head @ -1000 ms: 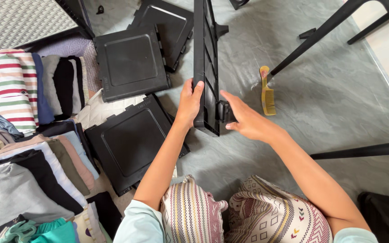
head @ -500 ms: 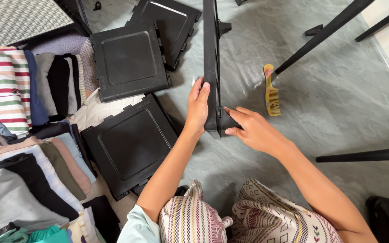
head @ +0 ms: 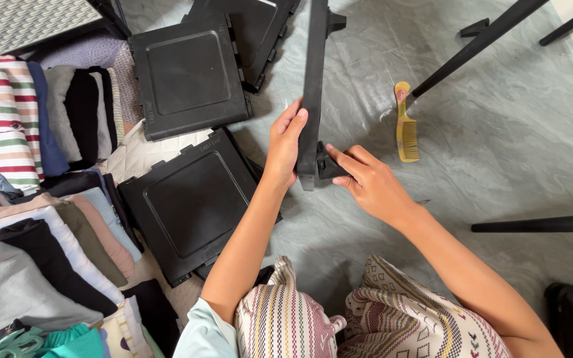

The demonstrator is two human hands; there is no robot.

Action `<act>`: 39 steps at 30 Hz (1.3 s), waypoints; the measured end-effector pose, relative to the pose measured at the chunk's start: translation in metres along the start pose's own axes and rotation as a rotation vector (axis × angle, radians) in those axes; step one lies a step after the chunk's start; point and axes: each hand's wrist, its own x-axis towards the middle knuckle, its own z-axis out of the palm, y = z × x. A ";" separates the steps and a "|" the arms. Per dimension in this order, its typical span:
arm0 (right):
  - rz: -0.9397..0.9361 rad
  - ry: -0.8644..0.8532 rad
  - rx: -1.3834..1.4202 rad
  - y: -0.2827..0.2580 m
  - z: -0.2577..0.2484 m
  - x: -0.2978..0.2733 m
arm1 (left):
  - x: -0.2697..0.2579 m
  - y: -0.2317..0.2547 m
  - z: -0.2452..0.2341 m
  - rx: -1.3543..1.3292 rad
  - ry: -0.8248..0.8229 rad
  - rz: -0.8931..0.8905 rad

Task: The person sits on the floor and assembles black plastic storage shelf components. They wipe the surfaces with a cloth, then attach corner brackets to the frame pieces and connect the parts together.

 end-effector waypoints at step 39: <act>-0.112 0.353 0.120 -0.112 -0.147 0.034 | -0.028 0.152 0.120 0.065 -0.271 0.457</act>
